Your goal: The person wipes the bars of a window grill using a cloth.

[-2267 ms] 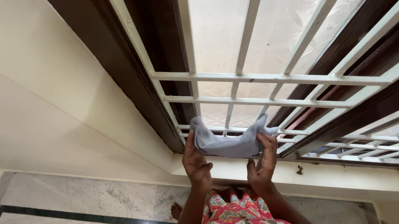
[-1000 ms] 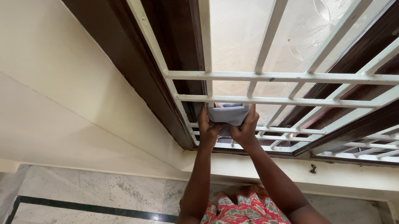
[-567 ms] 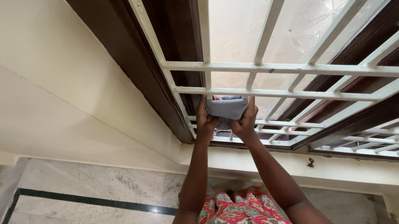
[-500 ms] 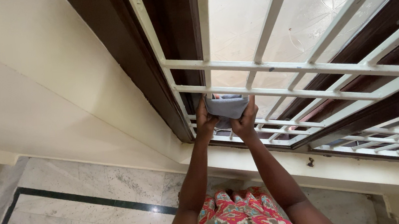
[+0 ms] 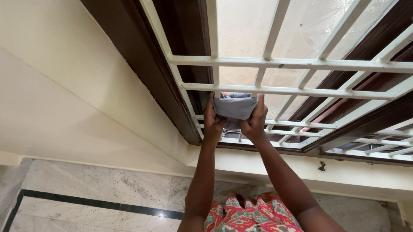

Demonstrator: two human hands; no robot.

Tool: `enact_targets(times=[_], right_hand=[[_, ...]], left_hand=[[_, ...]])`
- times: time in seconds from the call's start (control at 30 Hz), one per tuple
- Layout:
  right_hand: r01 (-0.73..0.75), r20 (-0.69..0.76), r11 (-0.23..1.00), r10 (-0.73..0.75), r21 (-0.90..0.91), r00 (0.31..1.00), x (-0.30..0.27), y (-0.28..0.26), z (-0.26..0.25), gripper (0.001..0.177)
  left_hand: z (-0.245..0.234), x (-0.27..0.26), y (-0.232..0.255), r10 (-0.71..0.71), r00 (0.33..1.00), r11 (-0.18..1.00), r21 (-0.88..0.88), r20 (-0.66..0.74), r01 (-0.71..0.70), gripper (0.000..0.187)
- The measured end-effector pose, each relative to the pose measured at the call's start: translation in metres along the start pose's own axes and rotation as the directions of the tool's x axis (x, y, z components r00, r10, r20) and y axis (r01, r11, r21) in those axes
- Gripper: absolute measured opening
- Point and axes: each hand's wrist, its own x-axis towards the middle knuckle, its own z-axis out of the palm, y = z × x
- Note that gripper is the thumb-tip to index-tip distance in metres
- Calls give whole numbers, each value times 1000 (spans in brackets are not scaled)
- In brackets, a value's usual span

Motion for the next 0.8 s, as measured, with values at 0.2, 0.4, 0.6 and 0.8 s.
enact_targets(times=[0.2, 0.4, 0.6, 0.8], right_hand=[[23, -1, 1000, -24, -18, 1000, -1, -1, -1, 27], [42, -9, 999, -42, -35, 999, 0, -3, -1, 27], [32, -8, 999, -32, -34, 999, 1, -7, -1, 28], [24, -11, 999, -24, -36, 1000, 0, -6, -1, 28]], left_hand=[[-6, 0, -12, -31, 999, 1000, -5, -18, 31, 108], [-9, -3, -15, -19, 1000, 999, 27, -10, 19, 106], [-6, -4, -8, 5, 1000, 1000, 11, 11, -5, 106], [-7, -3, -8, 43, 998, 997, 54, 34, -45, 106]])
